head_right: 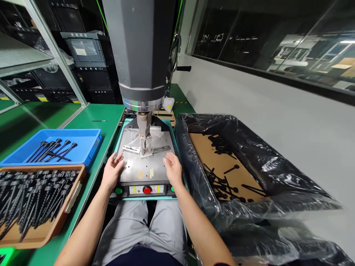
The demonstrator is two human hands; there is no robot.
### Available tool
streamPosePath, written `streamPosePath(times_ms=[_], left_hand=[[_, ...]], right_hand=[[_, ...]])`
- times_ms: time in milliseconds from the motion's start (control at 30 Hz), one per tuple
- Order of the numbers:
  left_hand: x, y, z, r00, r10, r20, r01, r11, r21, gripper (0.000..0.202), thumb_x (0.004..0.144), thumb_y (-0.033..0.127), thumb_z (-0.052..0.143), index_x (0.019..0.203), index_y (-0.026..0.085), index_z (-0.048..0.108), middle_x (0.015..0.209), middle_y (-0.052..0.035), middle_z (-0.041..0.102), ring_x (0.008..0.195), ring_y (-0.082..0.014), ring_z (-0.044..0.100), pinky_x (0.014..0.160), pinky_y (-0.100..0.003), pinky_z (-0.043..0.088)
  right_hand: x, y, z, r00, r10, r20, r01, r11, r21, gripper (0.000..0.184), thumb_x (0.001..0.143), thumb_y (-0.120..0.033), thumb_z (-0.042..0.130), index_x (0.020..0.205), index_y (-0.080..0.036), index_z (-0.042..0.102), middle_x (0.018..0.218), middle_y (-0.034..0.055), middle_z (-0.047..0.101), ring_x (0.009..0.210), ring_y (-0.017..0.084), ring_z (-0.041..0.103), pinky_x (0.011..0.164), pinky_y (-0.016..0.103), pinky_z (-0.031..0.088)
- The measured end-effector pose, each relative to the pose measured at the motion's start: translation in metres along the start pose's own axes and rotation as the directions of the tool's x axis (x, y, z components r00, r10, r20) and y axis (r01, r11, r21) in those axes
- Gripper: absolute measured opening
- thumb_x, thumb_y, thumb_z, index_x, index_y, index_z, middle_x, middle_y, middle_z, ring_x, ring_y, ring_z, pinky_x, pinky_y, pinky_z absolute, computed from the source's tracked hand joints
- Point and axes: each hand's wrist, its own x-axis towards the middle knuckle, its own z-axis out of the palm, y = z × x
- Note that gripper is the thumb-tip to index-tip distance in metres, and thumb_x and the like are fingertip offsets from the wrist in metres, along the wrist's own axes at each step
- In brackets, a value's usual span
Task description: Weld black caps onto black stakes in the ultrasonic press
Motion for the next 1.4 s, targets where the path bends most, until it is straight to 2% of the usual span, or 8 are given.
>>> streamPosePath(times_ms=[133, 267, 400, 533, 867, 1067, 1267, 1400], left_hand=[[0.028, -0.002, 0.021, 0.983, -0.166, 0.072, 0.175, 0.974, -0.146, 0.068, 0.066, 0.037, 0.080, 0.125, 0.016, 0.053, 0.129, -0.0190, 0.060, 0.117, -0.0250, 0.060, 0.095, -0.037, 0.049], [0.039, 0.002, 0.027, 0.985, -0.150, 0.083, 0.163, 0.969, -0.184, 0.053, 0.056, 0.035, 0.086, 0.100, 0.014, 0.066, 0.092, -0.0087, 0.071, 0.087, -0.0174, 0.067, 0.084, -0.032, 0.051], [0.039, 0.017, 0.023, 0.994, -0.093, 0.057, 0.102, 0.976, -0.190, 0.037, 0.058, 0.040, 0.084, 0.077, 0.014, 0.066, 0.071, -0.0007, 0.064, 0.067, -0.0128, 0.062, 0.076, -0.031, 0.052], [0.038, 0.035, 0.018, 0.991, -0.108, 0.079, 0.124, 0.966, -0.226, 0.038, 0.057, 0.039, 0.084, 0.076, 0.014, 0.063, 0.063, 0.0026, 0.058, 0.056, -0.0089, 0.056, 0.062, -0.025, 0.050], [0.032, 0.051, 0.023, 0.978, -0.159, 0.133, 0.183, 0.962, -0.201, 0.037, 0.060, 0.038, 0.081, 0.073, 0.014, 0.057, 0.063, 0.0046, 0.056, 0.040, -0.0027, 0.046, 0.042, -0.017, 0.039], [0.018, 0.056, 0.039, 0.969, -0.140, 0.203, 0.192, 0.946, -0.261, 0.036, 0.064, 0.038, 0.079, 0.081, 0.015, 0.058, 0.073, 0.0019, 0.061, 0.043, -0.0043, 0.049, 0.043, -0.020, 0.046], [0.015, 0.056, 0.045, 0.960, -0.106, 0.258, 0.186, 0.932, -0.311, 0.035, 0.069, 0.038, 0.077, 0.083, 0.014, 0.056, 0.102, -0.0091, 0.070, 0.044, -0.0050, 0.053, 0.043, -0.023, 0.050], [0.016, 0.059, 0.046, 0.958, -0.110, 0.265, 0.198, 0.923, -0.332, 0.035, 0.068, 0.037, 0.078, 0.081, 0.014, 0.055, 0.108, -0.0122, 0.070, 0.043, -0.0047, 0.053, 0.044, -0.024, 0.050]], right_hand=[[0.042, -0.006, 0.040, 0.979, 0.147, 0.140, -0.172, 0.967, 0.188, 0.070, 0.064, -0.050, 0.080, 0.123, -0.021, 0.055, 0.131, 0.0168, 0.058, 0.121, 0.030, 0.055, 0.100, 0.049, 0.045], [0.057, -0.011, 0.054, 0.923, 0.285, 0.260, -0.355, 0.891, 0.284, 0.053, 0.058, -0.037, 0.086, 0.104, -0.023, 0.062, 0.098, 0.0050, 0.070, 0.092, 0.021, 0.067, 0.082, 0.036, 0.053], [0.057, -0.021, 0.047, 0.902, 0.294, 0.315, -0.394, 0.860, 0.325, 0.038, 0.057, -0.036, 0.085, 0.081, -0.020, 0.061, 0.067, -0.0039, 0.060, 0.060, 0.012, 0.061, 0.063, 0.027, 0.051], [0.060, -0.035, 0.033, 0.905, 0.260, 0.336, -0.376, 0.858, 0.350, 0.036, 0.058, -0.037, 0.084, 0.076, -0.019, 0.059, 0.059, -0.0089, 0.051, 0.041, 0.004, 0.042, 0.043, 0.019, 0.039], [0.060, -0.054, 0.017, 0.874, 0.244, 0.420, -0.423, 0.809, 0.409, 0.033, 0.064, -0.035, 0.083, 0.081, -0.021, 0.059, 0.060, -0.0096, 0.046, 0.037, 0.002, 0.026, 0.034, 0.015, 0.021], [0.030, -0.039, 0.042, 0.926, 0.092, 0.365, -0.305, 0.751, 0.586, 0.041, 0.078, -0.064, 0.060, 0.087, -0.024, 0.061, 0.063, -0.0068, 0.047, 0.039, 0.005, 0.019, 0.032, 0.016, 0.014], [0.024, -0.031, 0.101, 0.941, 0.124, 0.314, -0.238, 0.903, 0.358, 0.032, 0.074, -0.048, 0.071, 0.088, -0.021, 0.062, 0.063, -0.0036, 0.053, 0.043, 0.009, 0.039, 0.035, 0.019, 0.027], [0.042, -0.042, 0.110, 0.997, -0.072, 0.028, 0.069, 0.993, 0.093, 0.027, 0.080, -0.040, 0.066, 0.099, -0.022, 0.062, 0.083, 0.0022, 0.058, 0.070, 0.016, 0.054, 0.067, 0.029, 0.050]])
